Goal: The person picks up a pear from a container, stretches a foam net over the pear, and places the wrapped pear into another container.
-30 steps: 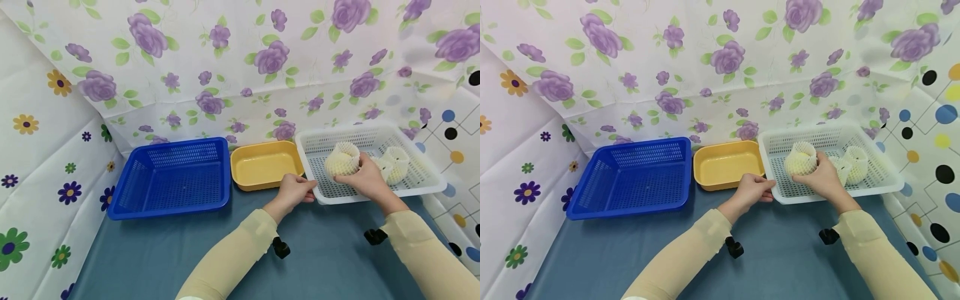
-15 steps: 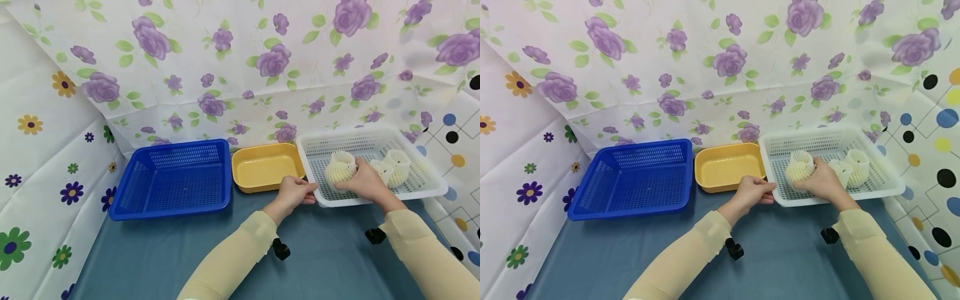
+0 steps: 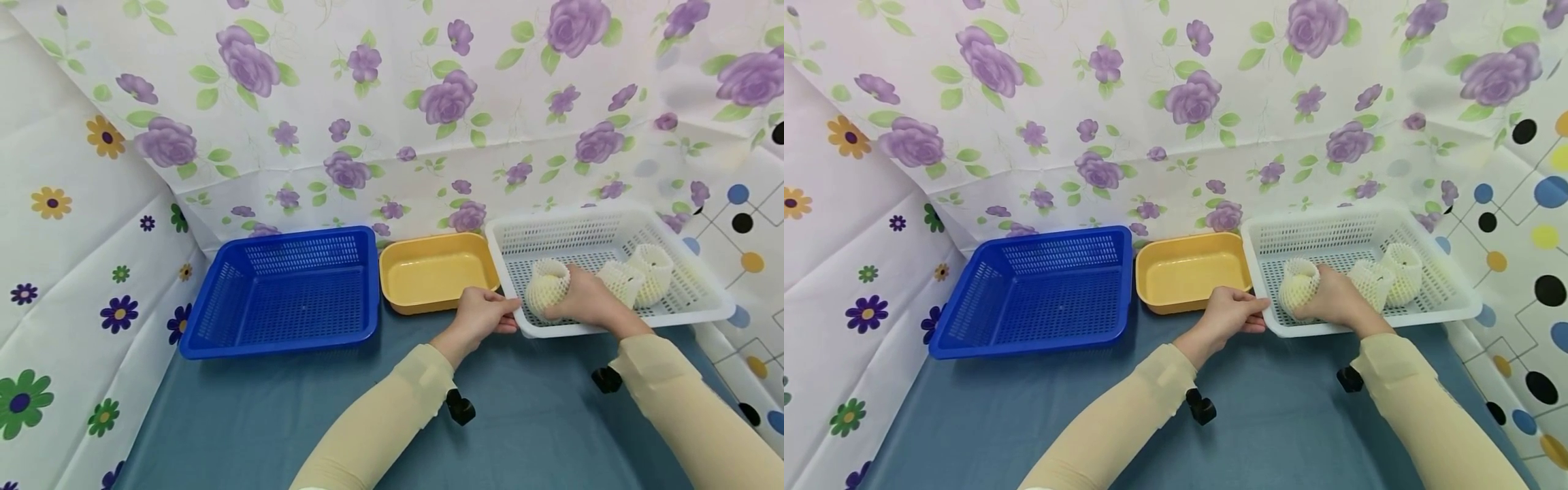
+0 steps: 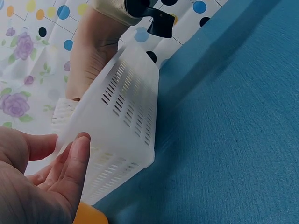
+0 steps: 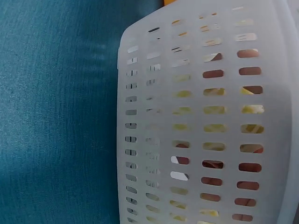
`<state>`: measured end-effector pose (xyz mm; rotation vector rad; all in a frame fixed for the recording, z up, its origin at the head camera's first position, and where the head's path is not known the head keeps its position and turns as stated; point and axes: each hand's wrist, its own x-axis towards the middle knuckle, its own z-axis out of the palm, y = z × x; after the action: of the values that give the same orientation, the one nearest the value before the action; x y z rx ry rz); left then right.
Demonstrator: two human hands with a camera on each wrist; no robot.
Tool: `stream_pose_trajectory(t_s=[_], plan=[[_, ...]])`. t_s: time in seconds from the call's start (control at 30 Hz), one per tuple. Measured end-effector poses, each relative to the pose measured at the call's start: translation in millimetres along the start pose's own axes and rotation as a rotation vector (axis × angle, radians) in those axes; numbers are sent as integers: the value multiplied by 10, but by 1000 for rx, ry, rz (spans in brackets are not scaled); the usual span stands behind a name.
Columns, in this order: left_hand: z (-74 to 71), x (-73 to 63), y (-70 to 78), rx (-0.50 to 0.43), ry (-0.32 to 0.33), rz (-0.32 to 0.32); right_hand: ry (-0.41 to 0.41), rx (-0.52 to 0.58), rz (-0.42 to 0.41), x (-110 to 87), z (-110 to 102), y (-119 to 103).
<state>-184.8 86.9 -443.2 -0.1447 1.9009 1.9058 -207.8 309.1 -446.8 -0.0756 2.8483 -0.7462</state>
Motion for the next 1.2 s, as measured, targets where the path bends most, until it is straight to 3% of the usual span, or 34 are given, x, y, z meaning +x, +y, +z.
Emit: stream_pose_trajectory(t_s=[0.83, 1.2], plan=[[14, 10, 7, 18, 17, 5, -85, -23, 34, 58, -12, 8], [-1, -18, 7, 0, 12, 3, -130, 10, 14, -23, -100, -31]])
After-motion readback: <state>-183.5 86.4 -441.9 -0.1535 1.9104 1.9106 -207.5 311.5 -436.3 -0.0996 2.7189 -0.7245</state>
